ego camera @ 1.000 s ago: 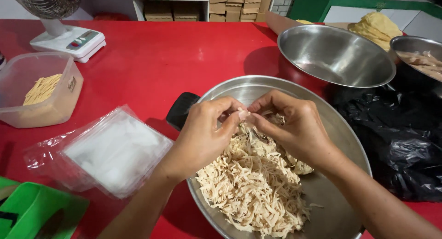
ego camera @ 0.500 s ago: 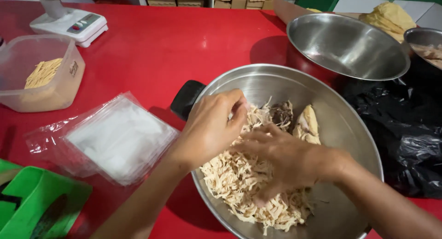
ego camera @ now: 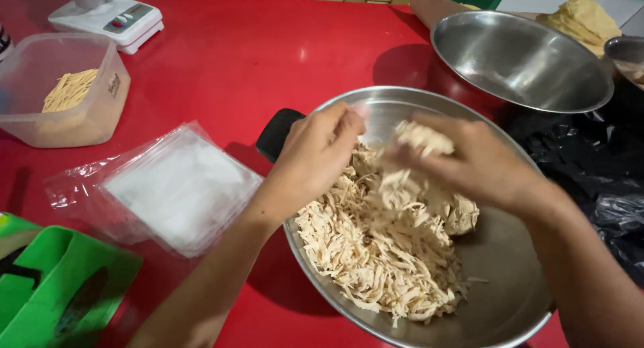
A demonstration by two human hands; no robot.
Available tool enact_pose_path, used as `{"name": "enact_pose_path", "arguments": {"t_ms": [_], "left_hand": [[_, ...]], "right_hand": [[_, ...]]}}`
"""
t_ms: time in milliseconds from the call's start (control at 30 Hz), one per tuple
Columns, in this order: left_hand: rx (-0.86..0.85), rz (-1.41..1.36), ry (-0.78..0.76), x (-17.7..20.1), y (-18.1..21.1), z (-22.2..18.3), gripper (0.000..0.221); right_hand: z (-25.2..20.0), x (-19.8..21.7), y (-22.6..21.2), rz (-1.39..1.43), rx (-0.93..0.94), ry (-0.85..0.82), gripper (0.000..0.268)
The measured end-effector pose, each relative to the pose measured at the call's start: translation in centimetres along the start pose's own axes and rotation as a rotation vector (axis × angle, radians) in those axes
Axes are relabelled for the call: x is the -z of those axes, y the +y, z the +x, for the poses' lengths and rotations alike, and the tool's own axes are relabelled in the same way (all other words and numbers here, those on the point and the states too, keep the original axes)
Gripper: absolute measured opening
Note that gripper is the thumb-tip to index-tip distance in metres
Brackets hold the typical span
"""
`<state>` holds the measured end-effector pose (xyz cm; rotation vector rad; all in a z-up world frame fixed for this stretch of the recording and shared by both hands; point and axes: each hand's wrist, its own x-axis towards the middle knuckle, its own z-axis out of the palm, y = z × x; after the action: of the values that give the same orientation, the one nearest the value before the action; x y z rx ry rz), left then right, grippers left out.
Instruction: Shredding cooked chicken meat by hand into a large metal bowl on a preparation table
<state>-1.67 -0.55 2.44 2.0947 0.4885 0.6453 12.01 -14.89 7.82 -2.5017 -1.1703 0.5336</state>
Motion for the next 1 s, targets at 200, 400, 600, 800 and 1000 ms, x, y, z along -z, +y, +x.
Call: {"name": "enact_pose_path", "arguments": {"t_ms": [200, 400, 600, 800, 1000], "left_hand": [[0.056, -0.066, 0.058, -0.4, -0.2, 0.8, 0.068], [0.032, -0.004, -0.005, -0.1, -0.8, 0.5, 0.043], [-0.024, 0.062, 0.020, -0.5, -1.5, 0.4, 0.046], [-0.110, -0.009, -0.002, -0.3, -2.0, 0.4, 0.011], [-0.075, 0.174, -0.181, -0.1, -0.9, 0.1, 0.017]], "right_hand": [[-0.2, 0.2, 2.4, 0.470, 0.397, -0.018, 0.017], [-1.0, 0.3, 2.3, 0.574, 0.584, -0.073, 0.013], [-1.7, -3.1, 2.0, -0.166, 0.261, -0.495, 0.056], [-0.8, -3.3, 3.0, -0.295, 0.471, -0.279, 0.009], [-1.0, -2.4, 1.3, -0.281, 0.330, -0.508, 0.048]]}}
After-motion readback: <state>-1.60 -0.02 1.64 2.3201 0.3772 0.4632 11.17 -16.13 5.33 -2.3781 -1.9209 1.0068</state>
